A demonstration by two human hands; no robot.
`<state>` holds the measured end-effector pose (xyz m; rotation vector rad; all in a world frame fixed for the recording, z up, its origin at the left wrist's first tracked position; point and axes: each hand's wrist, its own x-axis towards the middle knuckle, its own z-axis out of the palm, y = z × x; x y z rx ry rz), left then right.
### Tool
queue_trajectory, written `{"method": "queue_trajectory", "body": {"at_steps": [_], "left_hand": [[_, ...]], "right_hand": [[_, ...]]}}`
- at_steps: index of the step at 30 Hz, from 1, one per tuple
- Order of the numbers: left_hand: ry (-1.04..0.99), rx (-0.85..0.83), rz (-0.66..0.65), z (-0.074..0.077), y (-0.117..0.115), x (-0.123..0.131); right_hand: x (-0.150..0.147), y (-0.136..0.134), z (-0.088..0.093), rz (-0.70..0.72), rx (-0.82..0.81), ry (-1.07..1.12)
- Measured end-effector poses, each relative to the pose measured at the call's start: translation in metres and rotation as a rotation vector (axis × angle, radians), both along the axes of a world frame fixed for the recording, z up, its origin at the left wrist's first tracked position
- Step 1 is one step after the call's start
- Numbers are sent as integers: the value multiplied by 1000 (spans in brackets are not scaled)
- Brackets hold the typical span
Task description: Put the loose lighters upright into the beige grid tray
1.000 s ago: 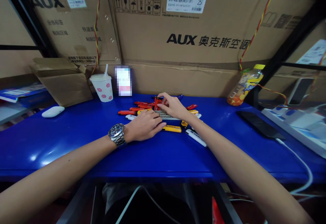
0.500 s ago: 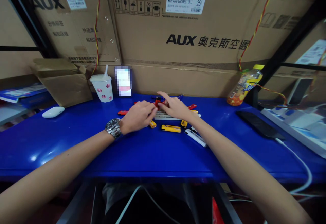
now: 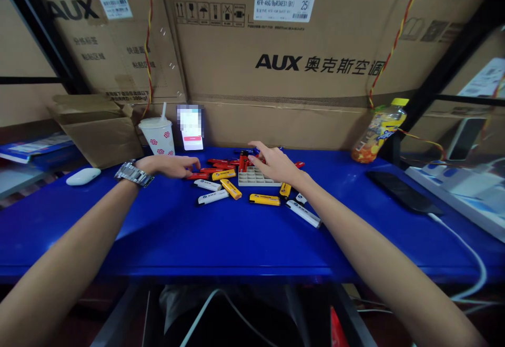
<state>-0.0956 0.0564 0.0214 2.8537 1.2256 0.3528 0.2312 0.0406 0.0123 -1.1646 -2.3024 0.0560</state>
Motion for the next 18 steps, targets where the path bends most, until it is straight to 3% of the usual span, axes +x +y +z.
{"method": "queue_trajectory", "body": {"at_steps": [3,7,10,15,18], "left_hand": [[126,-221,36,4,-2,-4],[280,-248,160,12,-3,0],[294,-181,190,21,-4,4],[73,87,237,37,-16,25],[-61,207,170,43,-29,48]], "right_hand": [[1,0,0,-4,-10,-5],[1,0,0,2,-16,4],[1,0,1,4,-18,37],[-2,-1,4,51,-15,173],[-4,-3,5,108,55,239]]}}
